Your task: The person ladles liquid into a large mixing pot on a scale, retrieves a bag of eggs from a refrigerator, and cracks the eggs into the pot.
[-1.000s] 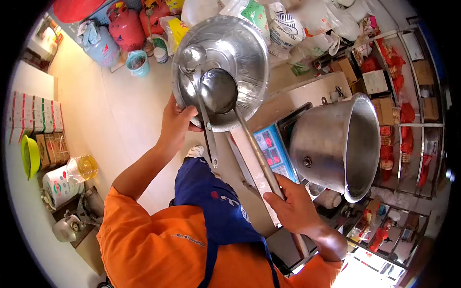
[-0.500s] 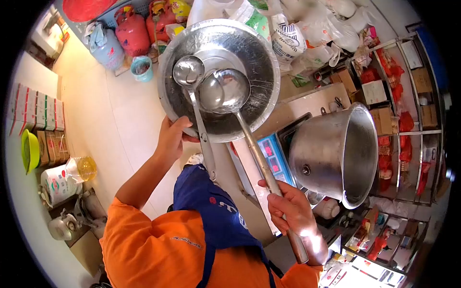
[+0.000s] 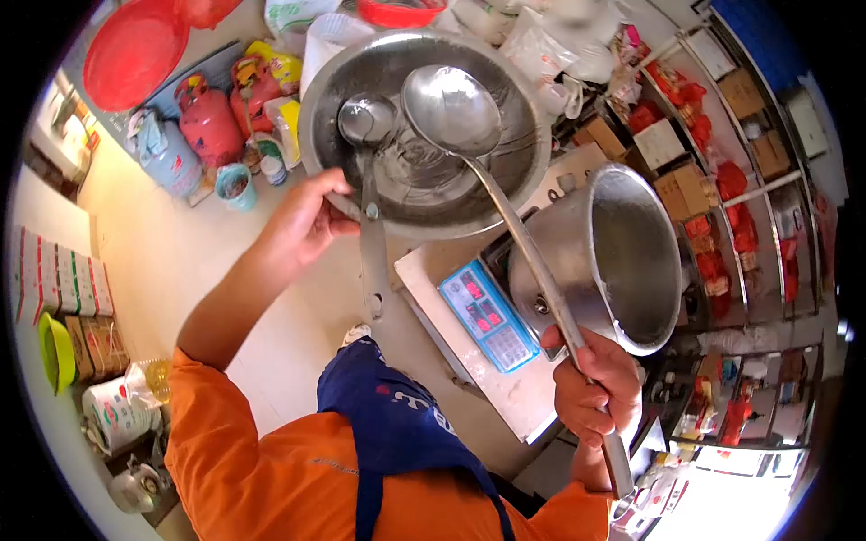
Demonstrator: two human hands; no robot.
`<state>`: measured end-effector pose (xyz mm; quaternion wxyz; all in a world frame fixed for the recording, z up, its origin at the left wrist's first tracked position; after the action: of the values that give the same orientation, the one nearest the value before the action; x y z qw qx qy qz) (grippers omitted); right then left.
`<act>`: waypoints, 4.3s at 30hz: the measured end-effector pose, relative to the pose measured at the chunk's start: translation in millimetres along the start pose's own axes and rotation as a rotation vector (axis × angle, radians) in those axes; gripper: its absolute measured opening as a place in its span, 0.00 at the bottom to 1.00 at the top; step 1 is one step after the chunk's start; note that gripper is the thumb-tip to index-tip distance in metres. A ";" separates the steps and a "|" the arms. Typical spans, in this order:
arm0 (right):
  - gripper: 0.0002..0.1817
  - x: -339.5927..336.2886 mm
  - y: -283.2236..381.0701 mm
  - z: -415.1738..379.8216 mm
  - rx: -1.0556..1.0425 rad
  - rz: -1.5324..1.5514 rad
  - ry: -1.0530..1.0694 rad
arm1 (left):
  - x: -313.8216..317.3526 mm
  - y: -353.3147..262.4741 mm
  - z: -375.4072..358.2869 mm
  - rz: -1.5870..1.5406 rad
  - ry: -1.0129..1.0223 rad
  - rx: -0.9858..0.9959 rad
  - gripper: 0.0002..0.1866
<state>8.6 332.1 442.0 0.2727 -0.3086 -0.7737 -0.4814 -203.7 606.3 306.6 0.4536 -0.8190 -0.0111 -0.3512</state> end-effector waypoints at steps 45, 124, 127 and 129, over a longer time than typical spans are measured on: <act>0.29 -100.4 22.3 -262.6 -0.387 -0.981 -1.276 | 177.2 -57.8 23.8 0.230 0.463 -0.027 0.04; 0.27 -91.4 44.7 -279.8 -0.413 -1.225 -1.344 | 149.0 -46.9 -1.3 0.004 0.478 -0.090 0.11; 0.27 -103.7 43.6 -281.8 -0.594 -0.863 -1.030 | 150.8 -45.3 -2.9 0.021 0.425 -0.051 0.11; 0.26 -111.9 41.1 -279.2 -0.670 -0.679 -0.922 | 146.1 -47.4 -0.5 0.049 0.395 -0.028 0.11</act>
<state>147.9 67.3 493.5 -0.3639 -0.2903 -0.6738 -0.5738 -109.9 590.0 427.2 0.4440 -0.7403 0.1030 -0.4942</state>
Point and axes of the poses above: each hand's wrist, its own z-axis towards the middle knuckle, its own x-axis out of the palm, y = z × x, the point moved 8 cm from there along z, towards the middle knuckle, and after that the axes turned 6 degrees about y, right-handed, at the moved point
